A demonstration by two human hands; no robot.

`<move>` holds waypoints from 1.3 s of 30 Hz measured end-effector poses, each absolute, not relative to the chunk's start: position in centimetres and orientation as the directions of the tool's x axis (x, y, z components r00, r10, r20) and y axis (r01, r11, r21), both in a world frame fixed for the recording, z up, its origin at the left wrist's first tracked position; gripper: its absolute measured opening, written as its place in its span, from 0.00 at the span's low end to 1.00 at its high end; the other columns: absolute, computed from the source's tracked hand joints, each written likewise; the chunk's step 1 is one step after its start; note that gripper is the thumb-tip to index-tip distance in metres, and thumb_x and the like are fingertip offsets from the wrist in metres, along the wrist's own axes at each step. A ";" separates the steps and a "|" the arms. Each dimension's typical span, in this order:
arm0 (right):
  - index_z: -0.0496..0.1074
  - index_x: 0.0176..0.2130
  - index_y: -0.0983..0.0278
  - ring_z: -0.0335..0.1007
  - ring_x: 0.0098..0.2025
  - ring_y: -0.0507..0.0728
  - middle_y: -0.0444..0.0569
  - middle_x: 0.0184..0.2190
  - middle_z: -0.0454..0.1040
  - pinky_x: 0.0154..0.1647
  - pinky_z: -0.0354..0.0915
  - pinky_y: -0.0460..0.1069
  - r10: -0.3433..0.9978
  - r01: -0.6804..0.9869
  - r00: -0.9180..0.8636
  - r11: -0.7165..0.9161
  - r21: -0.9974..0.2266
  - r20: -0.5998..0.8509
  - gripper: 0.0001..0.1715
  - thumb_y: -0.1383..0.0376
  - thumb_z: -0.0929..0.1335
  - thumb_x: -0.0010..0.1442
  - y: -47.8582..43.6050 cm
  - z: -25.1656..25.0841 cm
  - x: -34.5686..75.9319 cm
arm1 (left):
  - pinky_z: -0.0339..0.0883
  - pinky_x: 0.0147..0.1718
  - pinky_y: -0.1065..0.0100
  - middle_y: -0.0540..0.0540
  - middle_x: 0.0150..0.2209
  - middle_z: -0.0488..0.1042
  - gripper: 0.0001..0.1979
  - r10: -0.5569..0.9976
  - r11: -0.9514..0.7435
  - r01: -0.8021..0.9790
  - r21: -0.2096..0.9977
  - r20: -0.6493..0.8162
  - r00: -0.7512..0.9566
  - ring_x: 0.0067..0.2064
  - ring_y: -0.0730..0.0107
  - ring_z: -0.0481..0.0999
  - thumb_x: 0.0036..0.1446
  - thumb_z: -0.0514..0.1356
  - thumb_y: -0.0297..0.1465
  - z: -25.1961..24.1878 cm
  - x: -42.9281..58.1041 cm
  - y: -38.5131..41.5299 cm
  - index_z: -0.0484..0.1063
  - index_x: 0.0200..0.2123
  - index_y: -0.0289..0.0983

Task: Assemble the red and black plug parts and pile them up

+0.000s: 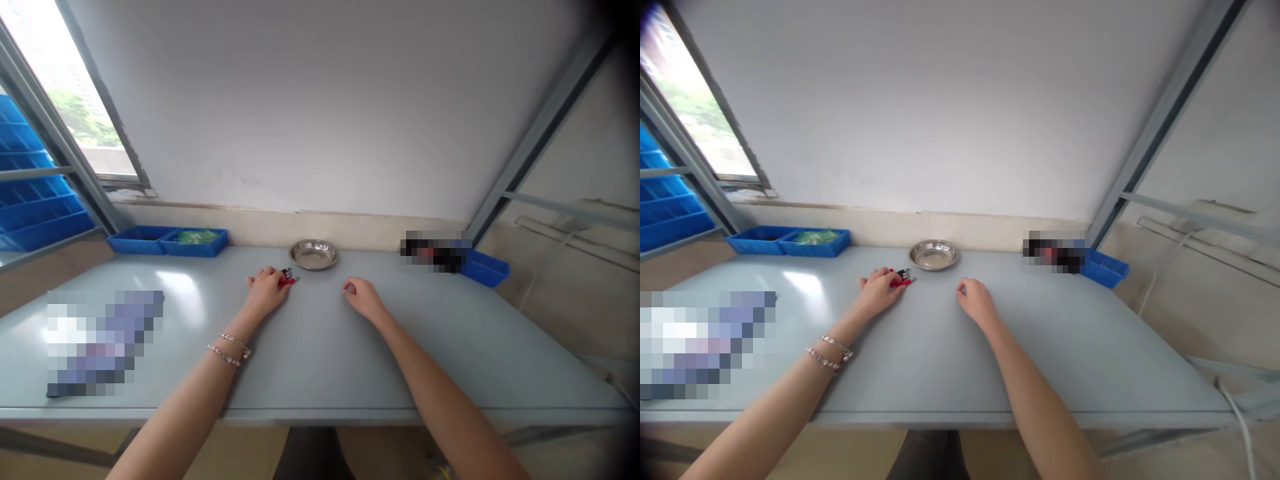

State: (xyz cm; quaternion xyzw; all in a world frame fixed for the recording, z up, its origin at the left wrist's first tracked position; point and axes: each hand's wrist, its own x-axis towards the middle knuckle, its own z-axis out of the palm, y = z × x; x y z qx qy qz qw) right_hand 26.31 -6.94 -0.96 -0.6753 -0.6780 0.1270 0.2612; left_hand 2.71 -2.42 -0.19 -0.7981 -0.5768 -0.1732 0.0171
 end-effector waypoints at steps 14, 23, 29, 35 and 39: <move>0.69 0.31 0.65 0.60 0.27 0.51 0.46 0.25 0.66 0.31 0.56 0.46 0.924 0.762 0.028 0.227 -0.607 0.381 0.14 0.58 0.61 0.56 -7.0 -0.6 25.6 | 0.50 0.38 0.60 0.45 0.35 0.70 0.10 0.801 -0.549 0.815 0.185 0.396 0.449 0.41 0.60 0.62 0.54 0.52 0.36 1.4 5.1 -4.8 0.70 0.34 0.39; 0.67 0.27 0.64 0.54 0.22 0.49 0.41 0.19 0.60 0.24 0.51 0.44 0.935 0.561 -0.121 0.342 -0.754 0.334 0.18 0.55 0.59 0.57 -8.2 0.4 24.3 | 0.49 0.34 0.63 0.47 0.33 0.70 0.09 0.686 -0.701 0.676 0.227 0.472 0.554 0.38 0.65 0.63 0.55 0.52 0.35 1.4 6.5 -6.3 0.69 0.34 0.39; 0.61 0.23 0.64 0.50 0.21 0.48 0.40 0.18 0.55 0.23 0.50 0.44 0.947 0.481 -0.145 0.320 -0.816 0.286 0.20 0.53 0.58 0.56 -8.1 0.4 24.2 | 0.50 0.35 0.63 0.47 0.34 0.70 0.10 0.684 -0.706 0.667 0.238 0.472 0.556 0.39 0.65 0.63 0.56 0.52 0.37 1.3 6.6 -6.3 0.69 0.34 0.39; 0.60 0.20 0.64 0.53 0.21 0.49 0.41 0.17 0.58 0.23 0.52 0.44 0.957 0.459 -0.065 0.279 -0.844 0.281 0.23 0.51 0.57 0.57 -7.8 0.3 24.5 | 0.50 0.36 0.62 0.46 0.34 0.69 0.14 0.717 -0.668 0.704 0.242 0.464 0.521 0.39 0.63 0.63 0.54 0.52 0.41 1.3 6.6 -6.3 0.69 0.35 0.38; 0.59 0.20 0.64 0.55 0.21 0.49 0.42 0.17 0.59 0.24 0.53 0.45 0.960 0.409 -0.025 0.263 -0.874 0.277 0.25 0.49 0.57 0.56 -7.7 0.4 24.6 | 0.51 0.36 0.62 0.46 0.34 0.68 0.14 0.721 -0.671 0.694 0.260 0.444 0.532 0.38 0.64 0.63 0.56 0.51 0.41 1.4 6.4 -6.3 0.70 0.33 0.39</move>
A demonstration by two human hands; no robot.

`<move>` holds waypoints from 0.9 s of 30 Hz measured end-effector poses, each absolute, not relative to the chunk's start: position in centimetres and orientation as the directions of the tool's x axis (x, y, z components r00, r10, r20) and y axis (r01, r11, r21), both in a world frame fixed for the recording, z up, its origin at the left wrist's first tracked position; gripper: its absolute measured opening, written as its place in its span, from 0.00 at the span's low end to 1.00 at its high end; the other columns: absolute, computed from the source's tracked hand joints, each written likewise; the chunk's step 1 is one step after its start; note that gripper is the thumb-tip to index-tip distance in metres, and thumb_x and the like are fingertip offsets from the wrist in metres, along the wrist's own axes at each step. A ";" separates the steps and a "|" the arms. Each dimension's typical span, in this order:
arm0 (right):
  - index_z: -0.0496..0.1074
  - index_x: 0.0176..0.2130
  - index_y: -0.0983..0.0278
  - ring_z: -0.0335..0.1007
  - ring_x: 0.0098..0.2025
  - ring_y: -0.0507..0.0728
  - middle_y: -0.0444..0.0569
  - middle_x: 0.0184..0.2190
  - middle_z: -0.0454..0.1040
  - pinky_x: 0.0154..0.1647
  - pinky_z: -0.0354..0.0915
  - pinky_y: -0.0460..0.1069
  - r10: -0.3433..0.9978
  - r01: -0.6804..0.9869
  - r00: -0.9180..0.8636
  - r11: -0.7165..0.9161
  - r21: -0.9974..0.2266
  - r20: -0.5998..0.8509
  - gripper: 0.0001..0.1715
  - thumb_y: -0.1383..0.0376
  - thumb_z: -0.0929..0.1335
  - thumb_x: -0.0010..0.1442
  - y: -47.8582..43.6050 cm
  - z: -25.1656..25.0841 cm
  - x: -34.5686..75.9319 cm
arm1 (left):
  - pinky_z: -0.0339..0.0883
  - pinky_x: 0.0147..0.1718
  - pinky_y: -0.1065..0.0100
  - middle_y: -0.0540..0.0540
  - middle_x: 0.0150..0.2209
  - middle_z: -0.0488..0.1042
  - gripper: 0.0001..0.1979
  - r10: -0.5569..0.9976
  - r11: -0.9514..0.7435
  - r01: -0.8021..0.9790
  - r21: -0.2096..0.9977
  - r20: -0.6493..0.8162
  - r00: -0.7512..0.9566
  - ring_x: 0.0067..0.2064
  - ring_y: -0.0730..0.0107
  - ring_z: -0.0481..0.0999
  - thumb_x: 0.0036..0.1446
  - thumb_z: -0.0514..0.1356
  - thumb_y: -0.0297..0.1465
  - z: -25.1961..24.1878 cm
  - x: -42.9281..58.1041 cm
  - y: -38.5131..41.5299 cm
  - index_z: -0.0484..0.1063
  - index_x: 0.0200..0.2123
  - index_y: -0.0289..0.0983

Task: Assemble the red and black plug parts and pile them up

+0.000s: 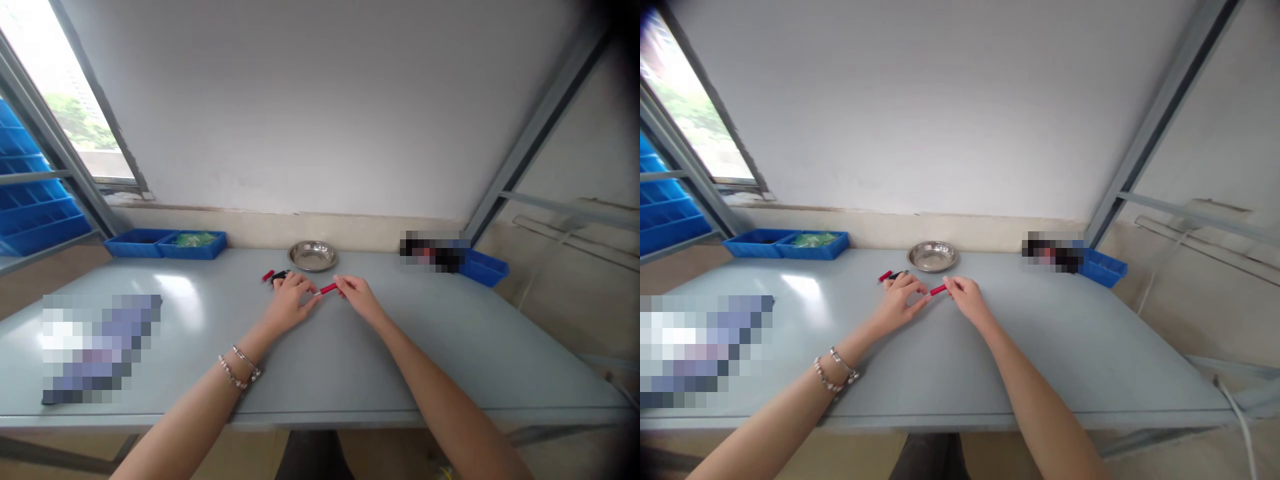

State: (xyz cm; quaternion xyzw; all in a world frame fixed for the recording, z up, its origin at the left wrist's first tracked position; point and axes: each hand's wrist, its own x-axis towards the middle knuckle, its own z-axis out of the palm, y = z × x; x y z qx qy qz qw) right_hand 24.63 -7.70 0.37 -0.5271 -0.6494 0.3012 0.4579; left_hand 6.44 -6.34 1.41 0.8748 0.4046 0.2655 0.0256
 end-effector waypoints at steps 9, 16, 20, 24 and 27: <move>0.58 0.19 0.64 0.52 0.19 0.48 0.41 0.15 0.56 0.22 0.52 0.45 0.967 0.396 -0.031 0.244 -0.885 0.253 0.26 0.48 0.57 0.56 -7.4 0.2 24.8 | 0.50 0.36 0.63 0.46 0.34 0.68 0.14 0.702 -0.695 0.679 0.238 0.433 0.566 0.39 0.65 0.63 0.59 0.47 0.38 1.4 6.3 -6.2 0.69 0.35 0.39; 0.53 0.18 0.63 0.50 0.20 0.49 0.40 0.15 0.52 0.22 0.50 0.45 0.949 0.469 -0.036 0.292 -0.834 0.312 0.24 0.51 0.56 0.57 -7.7 0.2 24.6 | 0.50 0.35 0.63 0.45 0.34 0.69 0.15 0.707 -0.693 0.680 0.240 0.412 0.575 0.38 0.65 0.63 0.60 0.45 0.36 1.5 6.4 -6.1 0.69 0.34 0.38; 0.53 0.21 0.63 0.49 0.21 0.49 0.39 0.17 0.51 0.22 0.50 0.44 0.942 0.456 -0.066 0.323 -0.829 0.330 0.20 0.54 0.57 0.57 -7.7 0.3 24.5 | 0.50 0.34 0.63 0.46 0.32 0.69 0.17 0.718 -0.680 0.696 0.229 0.402 0.569 0.37 0.65 0.63 0.61 0.43 0.36 1.5 6.3 -6.0 0.70 0.34 0.38; 0.58 0.25 0.62 0.51 0.22 0.49 0.39 0.19 0.53 0.23 0.51 0.43 0.935 0.390 -0.097 0.351 -0.851 0.341 0.14 0.55 0.59 0.55 -7.6 0.3 24.6 | 0.49 0.35 0.63 0.47 0.33 0.69 0.17 0.728 -0.667 0.706 0.237 0.408 0.551 0.38 0.66 0.63 0.61 0.43 0.36 1.5 6.2 -5.9 0.69 0.34 0.38; 0.60 0.29 0.62 0.52 0.22 0.49 0.39 0.20 0.55 0.23 0.52 0.43 0.944 0.373 -0.077 0.326 -0.869 0.321 0.14 0.54 0.60 0.54 -7.6 0.3 24.5 | 0.49 0.36 0.63 0.47 0.33 0.68 0.17 0.740 -0.654 0.716 0.245 0.406 0.536 0.38 0.66 0.64 0.61 0.43 0.36 1.5 6.2 -5.9 0.69 0.34 0.38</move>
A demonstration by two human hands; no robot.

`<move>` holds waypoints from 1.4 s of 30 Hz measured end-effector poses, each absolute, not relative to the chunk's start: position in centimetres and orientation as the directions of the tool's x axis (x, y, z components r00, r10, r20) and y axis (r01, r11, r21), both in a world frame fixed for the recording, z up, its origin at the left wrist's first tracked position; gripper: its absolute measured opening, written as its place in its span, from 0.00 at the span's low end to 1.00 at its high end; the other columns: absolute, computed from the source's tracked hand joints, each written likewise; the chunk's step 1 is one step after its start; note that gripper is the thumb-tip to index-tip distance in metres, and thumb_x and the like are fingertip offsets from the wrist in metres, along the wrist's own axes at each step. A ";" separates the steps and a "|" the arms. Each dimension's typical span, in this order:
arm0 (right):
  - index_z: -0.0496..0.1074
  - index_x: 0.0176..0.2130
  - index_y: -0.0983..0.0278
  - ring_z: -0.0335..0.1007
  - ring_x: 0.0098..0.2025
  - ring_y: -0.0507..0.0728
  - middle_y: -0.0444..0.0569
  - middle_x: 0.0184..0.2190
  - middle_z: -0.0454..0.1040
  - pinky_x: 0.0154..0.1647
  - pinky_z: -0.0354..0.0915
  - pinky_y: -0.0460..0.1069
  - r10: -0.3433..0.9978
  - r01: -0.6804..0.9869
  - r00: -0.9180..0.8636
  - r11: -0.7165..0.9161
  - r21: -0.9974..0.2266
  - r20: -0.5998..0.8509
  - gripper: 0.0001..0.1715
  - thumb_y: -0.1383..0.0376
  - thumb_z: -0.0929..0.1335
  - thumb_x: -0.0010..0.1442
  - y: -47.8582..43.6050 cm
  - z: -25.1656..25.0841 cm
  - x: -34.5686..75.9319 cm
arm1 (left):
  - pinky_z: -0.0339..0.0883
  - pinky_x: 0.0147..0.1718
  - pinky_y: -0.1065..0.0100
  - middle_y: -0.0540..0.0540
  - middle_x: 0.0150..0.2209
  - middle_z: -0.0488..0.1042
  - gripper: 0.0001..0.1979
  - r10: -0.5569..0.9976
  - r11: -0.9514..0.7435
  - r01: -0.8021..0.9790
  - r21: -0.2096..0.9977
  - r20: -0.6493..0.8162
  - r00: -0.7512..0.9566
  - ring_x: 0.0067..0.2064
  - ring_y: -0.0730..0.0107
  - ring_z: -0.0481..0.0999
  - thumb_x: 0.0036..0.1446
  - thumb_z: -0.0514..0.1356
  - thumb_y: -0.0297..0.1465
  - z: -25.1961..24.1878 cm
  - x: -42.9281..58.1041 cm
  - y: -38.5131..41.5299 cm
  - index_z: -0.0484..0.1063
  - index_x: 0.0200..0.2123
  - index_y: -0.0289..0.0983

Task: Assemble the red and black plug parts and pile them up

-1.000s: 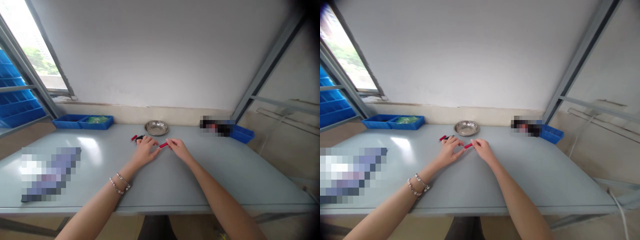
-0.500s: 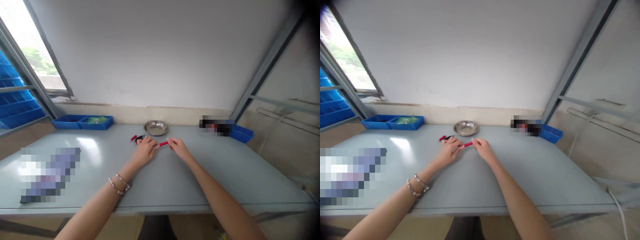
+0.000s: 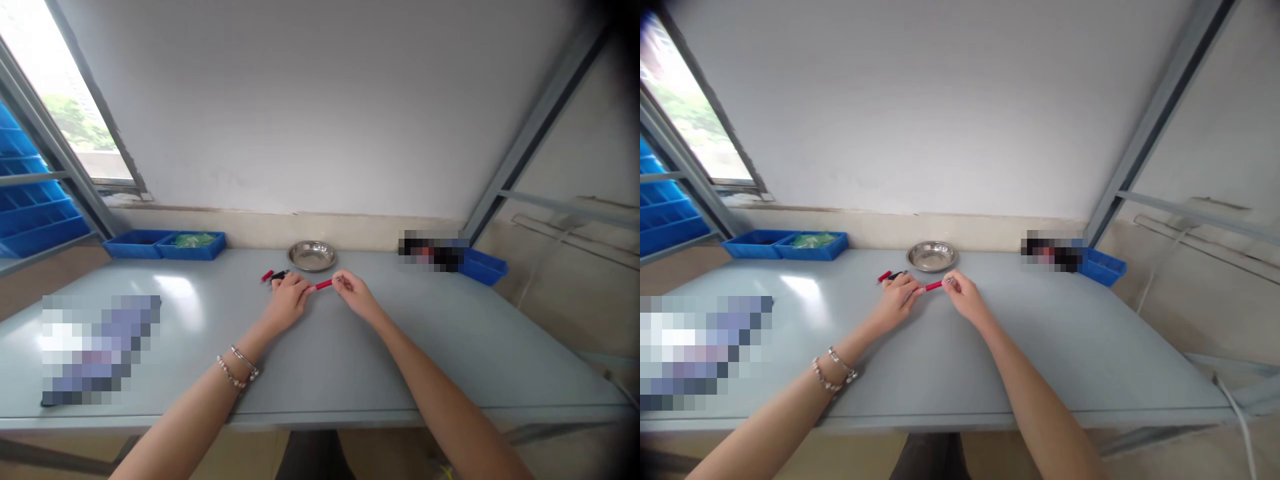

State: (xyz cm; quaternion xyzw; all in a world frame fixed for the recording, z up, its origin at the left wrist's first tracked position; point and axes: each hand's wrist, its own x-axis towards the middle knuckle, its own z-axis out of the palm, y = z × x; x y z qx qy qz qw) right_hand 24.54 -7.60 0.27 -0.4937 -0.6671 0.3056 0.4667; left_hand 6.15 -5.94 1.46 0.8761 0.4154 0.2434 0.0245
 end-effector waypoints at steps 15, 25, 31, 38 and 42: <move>0.60 0.27 0.63 0.54 0.22 0.49 0.39 0.18 0.56 0.23 0.53 0.44 0.953 0.301 -0.057 0.301 -0.905 0.298 0.17 0.52 0.61 0.54 -7.7 0.3 24.5 | 0.50 0.36 0.64 0.46 0.34 0.68 0.16 0.740 -0.649 0.718 0.249 0.423 0.523 0.39 0.66 0.65 0.61 0.44 0.35 1.3 6.1 -5.8 0.69 0.35 0.38; 0.55 0.19 0.63 0.49 0.19 0.48 0.39 0.15 0.53 0.21 0.49 0.44 0.956 0.342 -0.051 0.287 -0.895 0.287 0.24 0.51 0.58 0.56 -7.7 0.3 24.7 | 0.50 0.36 0.64 0.46 0.34 0.68 0.16 0.712 -0.684 0.692 0.231 0.416 0.565 0.38 0.66 0.65 0.61 0.44 0.36 1.4 6.2 -5.9 0.69 0.36 0.38; 0.55 0.20 0.63 0.50 0.19 0.48 0.39 0.15 0.55 0.22 0.50 0.44 0.962 0.325 -0.060 0.272 -0.906 0.267 0.21 0.52 0.60 0.55 -7.9 0.5 24.7 | 0.50 0.35 0.64 0.46 0.34 0.67 0.16 0.710 -0.687 0.692 0.222 0.406 0.575 0.38 0.66 0.65 0.61 0.44 0.35 1.3 6.2 -5.9 0.69 0.36 0.38; 0.59 0.25 0.63 0.53 0.19 0.48 0.38 0.16 0.56 0.22 0.52 0.44 0.963 0.253 -0.032 0.266 -0.930 0.266 0.14 0.54 0.62 0.52 -7.7 0.6 24.6 | 0.50 0.36 0.64 0.46 0.35 0.68 0.16 0.725 -0.666 0.713 0.222 0.418 0.547 0.39 0.67 0.66 0.61 0.43 0.36 1.0 6.1 -5.6 0.69 0.36 0.38; 0.61 0.28 0.62 0.54 0.19 0.49 0.38 0.16 0.56 0.22 0.53 0.44 0.953 0.278 0.044 0.277 -0.920 0.300 0.13 0.54 0.62 0.51 -7.4 0.2 25.0 | 0.51 0.37 0.64 0.46 0.34 0.68 0.16 0.751 -0.630 0.740 0.234 0.426 0.504 0.37 0.68 0.66 0.61 0.43 0.35 1.0 6.0 -5.6 0.69 0.35 0.38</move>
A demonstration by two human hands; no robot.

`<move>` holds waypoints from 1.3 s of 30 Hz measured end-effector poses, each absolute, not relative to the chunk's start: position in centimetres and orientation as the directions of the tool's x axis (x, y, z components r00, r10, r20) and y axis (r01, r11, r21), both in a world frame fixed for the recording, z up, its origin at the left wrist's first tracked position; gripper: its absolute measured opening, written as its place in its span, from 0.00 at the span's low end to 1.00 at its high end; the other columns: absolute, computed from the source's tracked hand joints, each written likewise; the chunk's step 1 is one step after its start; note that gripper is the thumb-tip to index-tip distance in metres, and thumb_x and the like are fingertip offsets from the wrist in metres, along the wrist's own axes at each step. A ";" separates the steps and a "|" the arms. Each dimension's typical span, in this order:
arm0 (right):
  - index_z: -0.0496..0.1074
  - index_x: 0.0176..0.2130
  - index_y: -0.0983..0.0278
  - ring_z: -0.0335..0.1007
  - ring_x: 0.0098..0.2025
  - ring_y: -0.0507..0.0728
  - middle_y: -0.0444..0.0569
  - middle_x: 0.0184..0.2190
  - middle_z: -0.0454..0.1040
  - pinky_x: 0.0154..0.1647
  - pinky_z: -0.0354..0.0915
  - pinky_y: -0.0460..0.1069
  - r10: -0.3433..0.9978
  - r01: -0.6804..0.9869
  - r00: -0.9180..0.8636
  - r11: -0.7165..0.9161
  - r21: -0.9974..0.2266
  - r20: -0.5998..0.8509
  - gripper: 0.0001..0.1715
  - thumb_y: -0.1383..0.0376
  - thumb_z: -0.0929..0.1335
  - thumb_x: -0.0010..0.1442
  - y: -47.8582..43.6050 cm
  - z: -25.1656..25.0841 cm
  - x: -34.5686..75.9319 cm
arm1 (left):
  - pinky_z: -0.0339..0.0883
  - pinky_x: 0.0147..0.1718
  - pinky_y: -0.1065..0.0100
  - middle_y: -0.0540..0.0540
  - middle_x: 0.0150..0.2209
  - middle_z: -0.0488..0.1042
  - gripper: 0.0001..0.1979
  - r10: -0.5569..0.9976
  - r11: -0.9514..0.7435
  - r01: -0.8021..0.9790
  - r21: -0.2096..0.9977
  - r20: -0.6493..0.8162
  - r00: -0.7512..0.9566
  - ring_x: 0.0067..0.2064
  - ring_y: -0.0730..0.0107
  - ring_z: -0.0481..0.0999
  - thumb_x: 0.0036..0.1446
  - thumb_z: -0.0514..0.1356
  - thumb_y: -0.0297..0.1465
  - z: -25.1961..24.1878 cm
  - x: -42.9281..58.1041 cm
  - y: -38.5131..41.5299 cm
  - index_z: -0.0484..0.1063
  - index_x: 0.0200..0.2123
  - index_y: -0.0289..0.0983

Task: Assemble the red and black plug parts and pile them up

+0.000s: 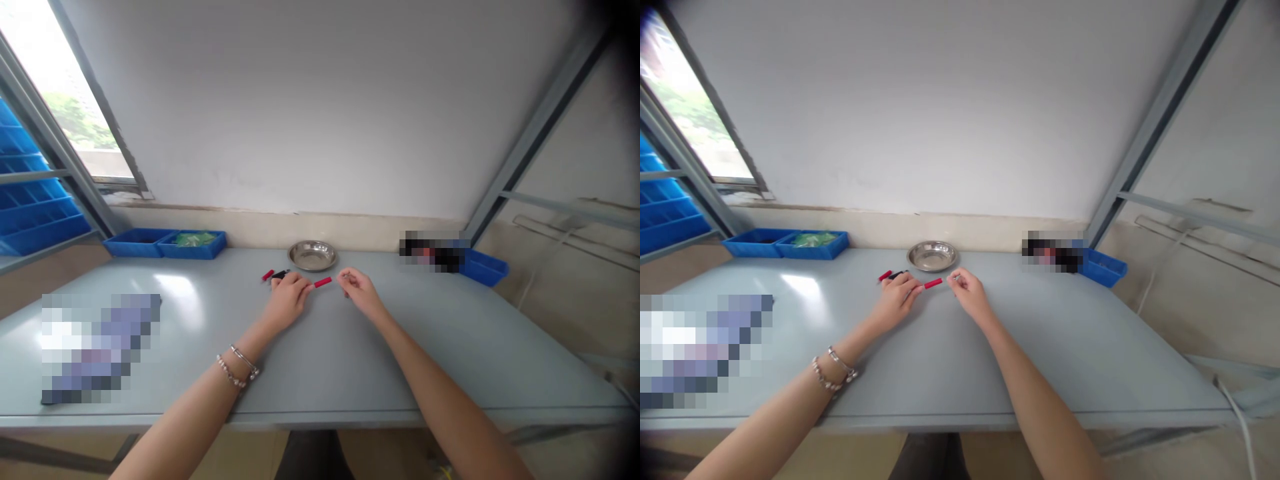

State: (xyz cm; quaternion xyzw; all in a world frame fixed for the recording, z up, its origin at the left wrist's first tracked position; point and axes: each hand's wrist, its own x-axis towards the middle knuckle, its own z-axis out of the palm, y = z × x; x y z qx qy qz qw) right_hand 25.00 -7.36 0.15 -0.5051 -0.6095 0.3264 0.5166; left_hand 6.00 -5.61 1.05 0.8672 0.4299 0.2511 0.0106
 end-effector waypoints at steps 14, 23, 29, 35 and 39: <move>0.68 0.31 0.62 0.59 0.21 0.50 0.40 0.16 0.63 0.26 0.56 0.45 0.908 0.704 0.150 0.179 -0.687 0.390 0.09 0.61 0.62 0.50 -7.2 -0.8 26.0 | 0.53 0.38 0.61 0.45 0.33 0.70 0.17 0.880 -0.249 0.930 0.269 0.464 0.102 0.33 0.66 0.68 0.59 0.44 0.37 2.3 2.8 -3.2 0.69 0.32 0.37; 0.70 0.33 0.61 0.59 0.23 0.51 0.43 0.20 0.66 0.23 0.52 0.45 0.940 0.853 0.163 0.018 -0.521 0.299 0.10 0.64 0.62 0.51 -7.5 -0.8 25.7 | 0.53 0.40 0.52 0.36 0.39 0.71 0.17 0.954 0.084 0.966 0.243 0.259 -0.148 0.39 0.53 0.69 0.57 0.44 0.36 1.4 -0.6 -1.3 0.70 0.35 0.36; 0.70 0.35 0.62 0.62 0.26 0.52 0.46 0.24 0.69 0.24 0.50 0.45 0.968 0.910 0.123 -0.022 -0.415 0.219 0.10 0.66 0.62 0.52 -7.7 -0.8 25.3 | 0.53 0.41 0.50 0.34 0.40 0.71 0.17 0.965 0.110 0.962 0.248 0.204 -0.163 0.41 0.50 0.69 0.56 0.45 0.35 1.1 -0.7 -1.3 0.71 0.35 0.35; 0.70 0.34 0.62 0.65 0.30 0.53 0.48 0.29 0.72 0.26 0.52 0.45 0.977 0.922 0.108 -0.029 -0.386 0.184 0.08 0.67 0.62 0.52 -7.7 -1.0 25.3 | 0.52 0.43 0.49 0.35 0.42 0.69 0.17 0.978 0.077 0.958 0.275 0.165 -0.126 0.42 0.51 0.69 0.56 0.45 0.36 1.1 -0.4 -1.4 0.69 0.39 0.36; 0.70 0.33 0.63 0.66 0.33 0.54 0.50 0.32 0.73 0.27 0.53 0.46 0.978 0.929 0.096 -0.020 -0.371 0.187 0.08 0.68 0.62 0.53 -7.6 -1.2 25.4 | 0.52 0.43 0.49 0.35 0.43 0.68 0.17 0.984 0.061 0.954 0.294 0.143 -0.107 0.43 0.51 0.68 0.56 0.45 0.35 1.0 -0.4 -1.3 0.69 0.41 0.36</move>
